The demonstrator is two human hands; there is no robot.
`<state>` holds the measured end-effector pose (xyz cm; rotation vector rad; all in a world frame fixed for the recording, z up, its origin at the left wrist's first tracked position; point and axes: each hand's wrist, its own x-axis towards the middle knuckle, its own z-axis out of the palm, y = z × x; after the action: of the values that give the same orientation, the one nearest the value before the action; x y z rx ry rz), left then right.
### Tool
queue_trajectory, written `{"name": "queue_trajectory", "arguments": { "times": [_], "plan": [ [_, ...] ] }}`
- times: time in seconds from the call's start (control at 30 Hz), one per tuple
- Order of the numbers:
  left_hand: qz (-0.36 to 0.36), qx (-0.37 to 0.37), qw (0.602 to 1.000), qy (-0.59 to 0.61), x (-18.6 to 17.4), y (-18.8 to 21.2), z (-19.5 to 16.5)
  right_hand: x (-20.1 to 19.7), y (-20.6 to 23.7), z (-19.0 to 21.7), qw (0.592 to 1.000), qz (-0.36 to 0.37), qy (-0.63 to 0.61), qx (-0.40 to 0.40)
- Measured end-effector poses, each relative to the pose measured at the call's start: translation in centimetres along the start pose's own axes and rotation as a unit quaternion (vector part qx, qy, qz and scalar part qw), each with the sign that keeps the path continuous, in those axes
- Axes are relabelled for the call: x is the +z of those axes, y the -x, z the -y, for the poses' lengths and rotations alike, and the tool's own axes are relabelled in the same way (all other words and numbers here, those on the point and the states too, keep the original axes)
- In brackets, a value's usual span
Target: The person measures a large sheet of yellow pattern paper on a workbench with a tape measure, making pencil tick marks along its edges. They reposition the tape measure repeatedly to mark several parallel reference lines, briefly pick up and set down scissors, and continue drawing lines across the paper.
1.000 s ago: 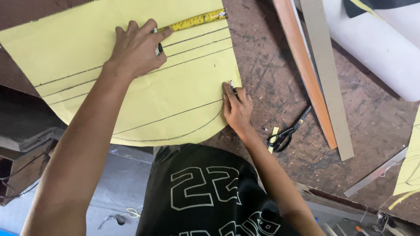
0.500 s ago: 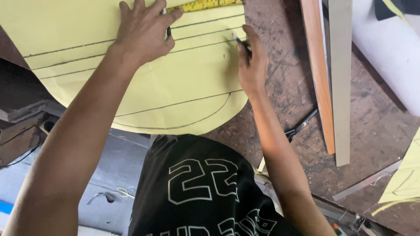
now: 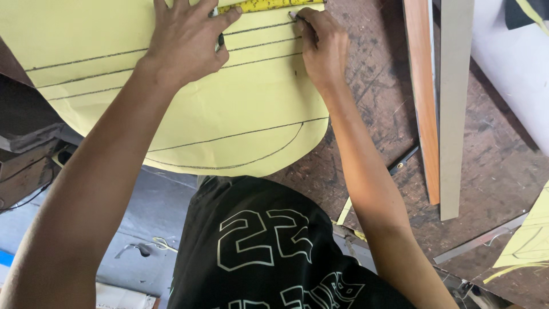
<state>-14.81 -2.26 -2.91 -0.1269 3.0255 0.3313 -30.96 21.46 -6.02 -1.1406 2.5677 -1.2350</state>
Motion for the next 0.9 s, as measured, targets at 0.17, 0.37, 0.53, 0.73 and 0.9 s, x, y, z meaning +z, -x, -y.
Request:
{"name": "queue_trajectory", "arguments": {
  "times": [0.17,0.37,0.53,0.73,0.9],
  "plan": [
    [0.004,-0.006,1.000,0.002,-0.2,-0.1,-0.1,0.1,-0.5,0.2,1.000,0.007,0.009,0.005],
    [0.009,0.002,1.000,-0.011,-0.6,-0.4,-0.2,0.1,-0.4,0.0,0.999,-0.002,0.034,-0.008],
    [-0.008,0.013,1.000,-0.014,-0.9,-0.4,-0.3,0.1,-0.4,0.0,0.999,-0.001,0.048,0.004],
    [0.061,-0.025,0.998,-0.006,-0.9,-0.6,-0.3,-0.4,-0.9,0.1,0.999,-0.010,0.037,-0.006],
    [0.036,-0.016,0.999,0.008,-1.8,-0.6,-0.6,-1.0,1.5,1.0,0.993,-0.068,-0.033,0.089]
  ]
}}
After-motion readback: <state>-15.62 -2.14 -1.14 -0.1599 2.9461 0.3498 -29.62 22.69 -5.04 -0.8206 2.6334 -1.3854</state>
